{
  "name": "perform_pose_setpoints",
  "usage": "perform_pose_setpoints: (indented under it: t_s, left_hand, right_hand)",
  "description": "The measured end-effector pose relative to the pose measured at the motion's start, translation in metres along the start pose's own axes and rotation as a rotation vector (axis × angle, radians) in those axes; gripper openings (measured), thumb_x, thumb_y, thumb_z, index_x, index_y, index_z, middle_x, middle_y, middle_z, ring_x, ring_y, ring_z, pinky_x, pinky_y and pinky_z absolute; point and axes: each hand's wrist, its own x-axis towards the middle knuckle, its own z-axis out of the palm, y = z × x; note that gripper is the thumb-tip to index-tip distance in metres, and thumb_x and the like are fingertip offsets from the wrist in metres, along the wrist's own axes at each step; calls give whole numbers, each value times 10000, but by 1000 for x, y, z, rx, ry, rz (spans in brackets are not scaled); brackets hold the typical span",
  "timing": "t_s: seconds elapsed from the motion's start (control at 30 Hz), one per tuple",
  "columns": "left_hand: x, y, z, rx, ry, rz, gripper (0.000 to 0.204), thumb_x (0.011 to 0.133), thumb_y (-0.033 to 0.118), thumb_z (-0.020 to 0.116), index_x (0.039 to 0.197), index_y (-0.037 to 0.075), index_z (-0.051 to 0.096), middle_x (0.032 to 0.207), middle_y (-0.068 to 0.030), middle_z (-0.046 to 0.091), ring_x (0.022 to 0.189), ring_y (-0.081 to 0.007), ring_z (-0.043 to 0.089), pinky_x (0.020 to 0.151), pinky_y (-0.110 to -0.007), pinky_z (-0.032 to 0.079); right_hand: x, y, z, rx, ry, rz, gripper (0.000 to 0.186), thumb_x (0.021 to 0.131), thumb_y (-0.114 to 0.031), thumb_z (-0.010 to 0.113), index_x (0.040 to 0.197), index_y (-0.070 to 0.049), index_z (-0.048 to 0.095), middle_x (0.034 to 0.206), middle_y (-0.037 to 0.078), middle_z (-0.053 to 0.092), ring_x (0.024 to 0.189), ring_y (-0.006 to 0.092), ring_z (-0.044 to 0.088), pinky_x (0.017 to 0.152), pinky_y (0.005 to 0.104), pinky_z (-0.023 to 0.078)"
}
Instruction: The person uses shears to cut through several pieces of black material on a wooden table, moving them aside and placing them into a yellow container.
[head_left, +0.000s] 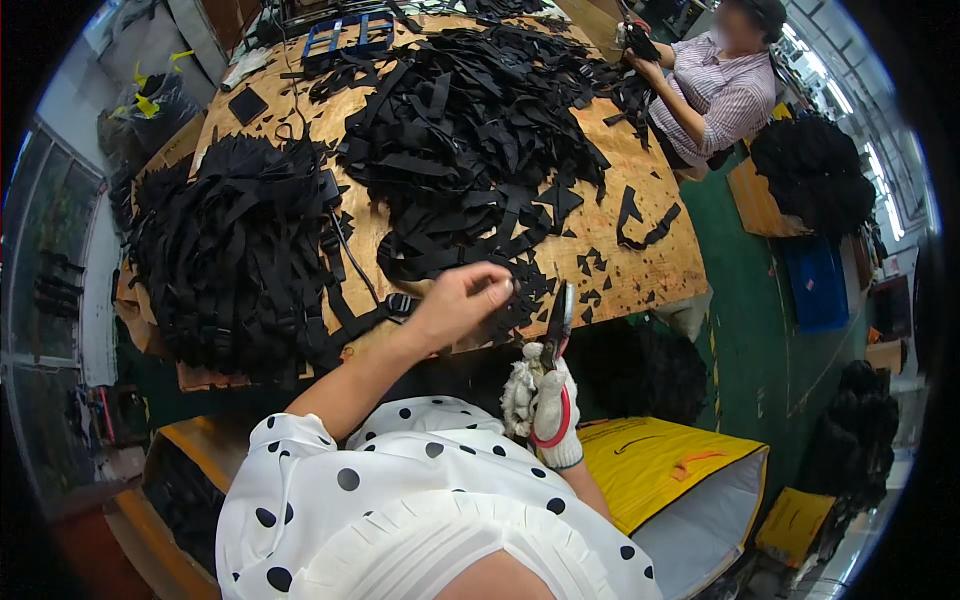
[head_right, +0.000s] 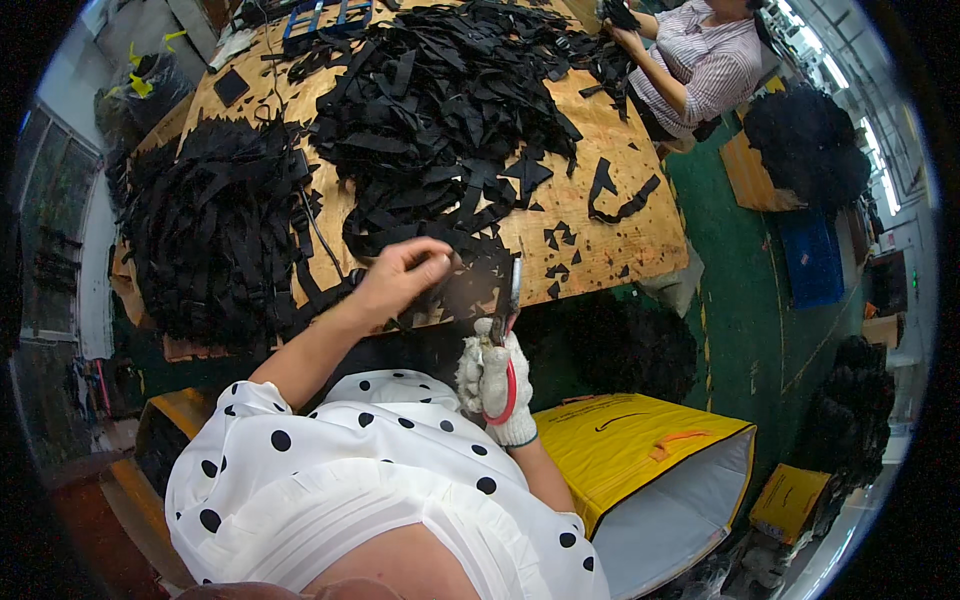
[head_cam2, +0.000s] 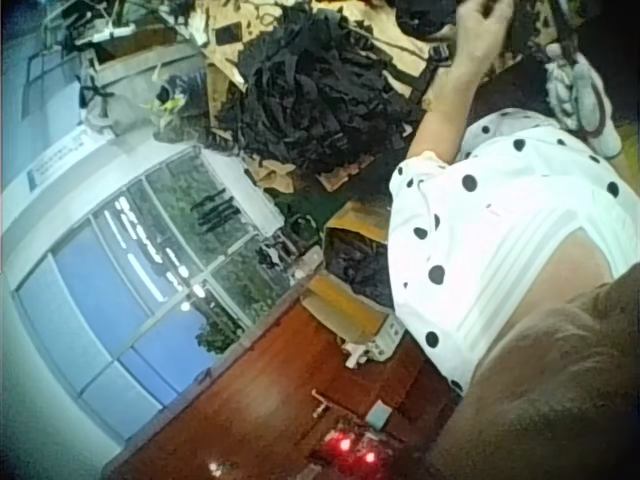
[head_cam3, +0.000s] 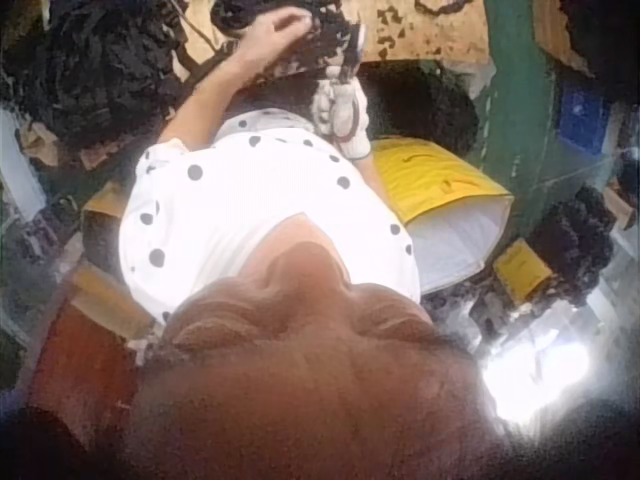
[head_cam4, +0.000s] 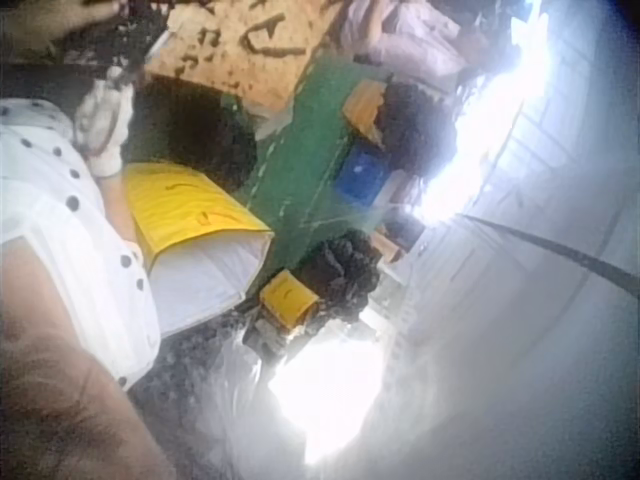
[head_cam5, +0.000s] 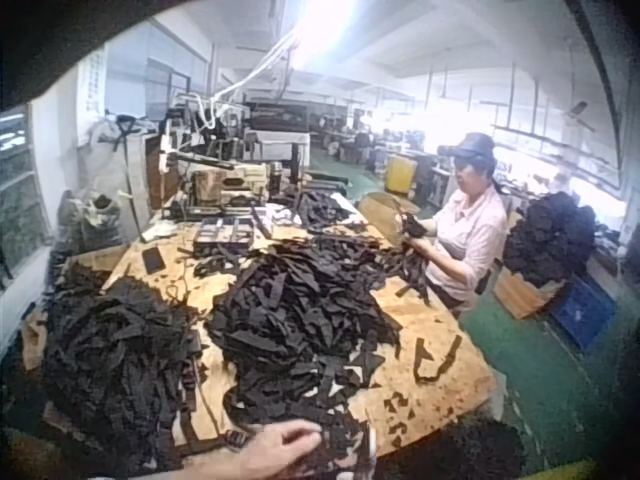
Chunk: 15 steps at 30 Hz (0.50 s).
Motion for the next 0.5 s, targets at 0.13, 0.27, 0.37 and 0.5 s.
perform_pose_setpoints:
  t_s: [0.13, 0.27, 0.37, 0.5]
  left_hand:
    - [6, 48, -51, -71, 89, 286, 187, 865, 215, 606, 850, 44, 533, 757, 2, 520, 717, -73, 471, 669, -221, 394]
    - [-10, 97, -87, -179, 255, 650, 249, 911, 264, 381, 788, 52, 425, 761, -71, 454, 736, -161, 426, 751, -275, 352]
    - [-31, 126, -100, -142, 481, 892, 209, 907, 212, 367, 776, 51, 388, 804, -106, 493, 769, -177, 430, 758, -289, 355]
    - [-40, 136, -96, 281, 804, 1064, 175, 927, 149, 345, 811, 47, 429, 834, -119, 534, 698, -167, 467, 665, -292, 413]
  right_hand:
    - [-1, 2, -2, 50, -30, -21, 547, 865, -513, 530, 1165, -69, 420, 627, -1, 469, 420, 71, 397, 347, 208, 317]
    - [-1, 6, -8, 71, 15, -21, 523, 871, -493, 535, 1152, -67, 421, 629, -1, 462, 410, 72, 383, 337, 213, 314]
    - [0, 6, -8, 69, -6, -4, 478, 886, -462, 529, 1146, -74, 429, 635, -2, 466, 423, 72, 395, 350, 211, 329]
    - [0, 6, -5, 52, -16, -19, 446, 893, -438, 526, 1138, -77, 435, 636, -2, 470, 434, 72, 406, 357, 210, 339]
